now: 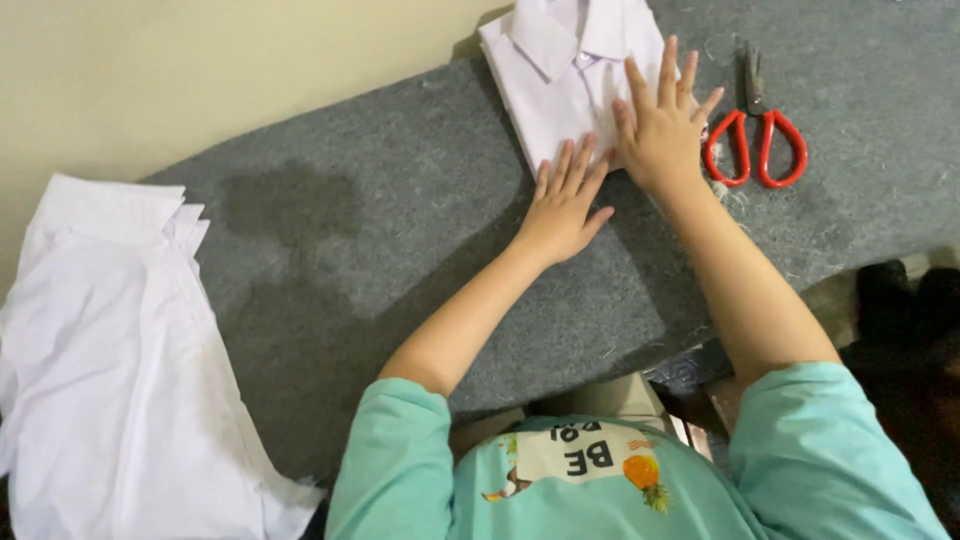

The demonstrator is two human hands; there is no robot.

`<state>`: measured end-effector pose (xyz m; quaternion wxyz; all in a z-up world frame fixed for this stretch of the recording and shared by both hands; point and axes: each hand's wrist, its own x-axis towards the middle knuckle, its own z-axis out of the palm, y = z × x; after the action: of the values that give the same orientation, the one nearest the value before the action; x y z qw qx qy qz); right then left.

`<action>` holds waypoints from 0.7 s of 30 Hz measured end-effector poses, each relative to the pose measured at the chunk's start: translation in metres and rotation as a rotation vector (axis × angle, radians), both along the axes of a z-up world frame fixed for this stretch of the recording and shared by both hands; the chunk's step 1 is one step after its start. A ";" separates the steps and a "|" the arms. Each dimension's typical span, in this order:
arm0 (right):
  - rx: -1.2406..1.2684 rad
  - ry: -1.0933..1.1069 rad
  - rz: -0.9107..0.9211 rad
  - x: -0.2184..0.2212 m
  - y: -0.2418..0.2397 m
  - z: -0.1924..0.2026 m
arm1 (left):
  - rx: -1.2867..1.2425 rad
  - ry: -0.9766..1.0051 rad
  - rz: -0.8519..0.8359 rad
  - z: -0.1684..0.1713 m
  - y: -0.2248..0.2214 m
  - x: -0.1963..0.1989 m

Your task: Trimming loose threads from white shirts using scissors and inspecting them

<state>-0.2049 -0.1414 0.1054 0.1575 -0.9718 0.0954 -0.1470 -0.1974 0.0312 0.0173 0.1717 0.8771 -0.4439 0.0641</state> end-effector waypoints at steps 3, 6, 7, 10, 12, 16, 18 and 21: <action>-0.080 0.137 0.090 0.000 0.043 -0.012 | 0.221 0.408 -0.092 0.047 0.064 -0.034; -0.176 0.002 0.028 0.008 0.078 -0.039 | 0.319 0.621 0.064 0.089 0.146 -0.048; -0.180 -0.006 0.072 0.010 0.102 -0.028 | 0.301 0.624 0.105 0.085 0.181 -0.042; -0.159 0.038 0.322 0.009 0.189 -0.008 | 0.057 0.407 0.453 0.079 0.297 -0.045; -0.192 -0.006 0.548 0.005 0.254 0.002 | -0.008 0.364 0.772 0.092 0.373 -0.055; -0.179 -0.002 0.818 -0.013 0.395 0.008 | -0.162 0.278 1.101 0.105 0.483 -0.111; -0.189 0.045 0.943 -0.024 0.464 0.008 | -0.185 0.203 1.297 0.096 0.531 -0.132; -0.144 -0.072 1.032 -0.035 0.549 -0.025 | -0.185 0.188 1.456 0.086 0.565 -0.156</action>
<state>-0.2400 0.4071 0.0803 0.1454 -0.8951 -0.4119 -0.0896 -0.3530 0.5960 0.1030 0.1961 0.9334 0.2739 0.1236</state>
